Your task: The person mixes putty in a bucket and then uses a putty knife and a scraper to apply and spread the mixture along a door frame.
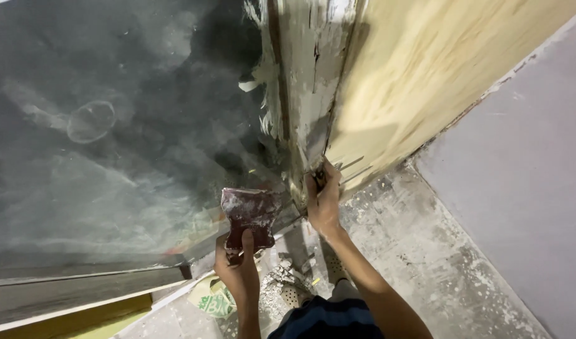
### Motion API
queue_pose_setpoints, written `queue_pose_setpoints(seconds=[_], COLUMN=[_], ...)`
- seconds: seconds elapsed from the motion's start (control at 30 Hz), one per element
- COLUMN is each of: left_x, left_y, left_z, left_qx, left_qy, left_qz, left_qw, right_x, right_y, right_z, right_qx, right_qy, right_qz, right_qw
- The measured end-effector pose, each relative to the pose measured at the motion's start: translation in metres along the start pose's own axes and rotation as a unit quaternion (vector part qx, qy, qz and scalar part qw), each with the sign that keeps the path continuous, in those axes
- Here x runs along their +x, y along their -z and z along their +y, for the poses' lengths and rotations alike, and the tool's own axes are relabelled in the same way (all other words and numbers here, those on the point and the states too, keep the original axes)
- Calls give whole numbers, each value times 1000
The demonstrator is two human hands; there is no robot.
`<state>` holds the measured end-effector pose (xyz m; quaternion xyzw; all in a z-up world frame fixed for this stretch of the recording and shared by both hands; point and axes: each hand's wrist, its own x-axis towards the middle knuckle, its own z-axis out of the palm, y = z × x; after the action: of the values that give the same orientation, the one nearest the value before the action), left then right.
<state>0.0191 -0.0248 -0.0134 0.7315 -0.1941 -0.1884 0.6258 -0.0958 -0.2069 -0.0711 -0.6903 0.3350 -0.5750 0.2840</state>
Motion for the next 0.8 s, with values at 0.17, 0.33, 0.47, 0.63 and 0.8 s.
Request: queue_pose_setpoints(seconds=[0.17,0.33,0.47,0.63,0.8], left_x=[3,5,5,-1,-9], left_y=[2,-3,-12,-22,-28], left_z=[3,8,8,7,9], left_qx=[-32,3,13,14,2], left_qy=[-2,-13,-22,-11,-42], left_qz=[-2,8,13,21,39], left_qw=[999,1000,1000,1000,998], right_x=[4,-11,-6,-12,-18], right_y=[1,13,13,17,27], right_z=[-12,0,13,18,19], right_qx=[6,-13,-55,-43,-13], right_qy=[-121,-19,1,-20,70], right_qz=[-32,-19,-18,-69,-60], right_qw=[992,1000,998,996,996])
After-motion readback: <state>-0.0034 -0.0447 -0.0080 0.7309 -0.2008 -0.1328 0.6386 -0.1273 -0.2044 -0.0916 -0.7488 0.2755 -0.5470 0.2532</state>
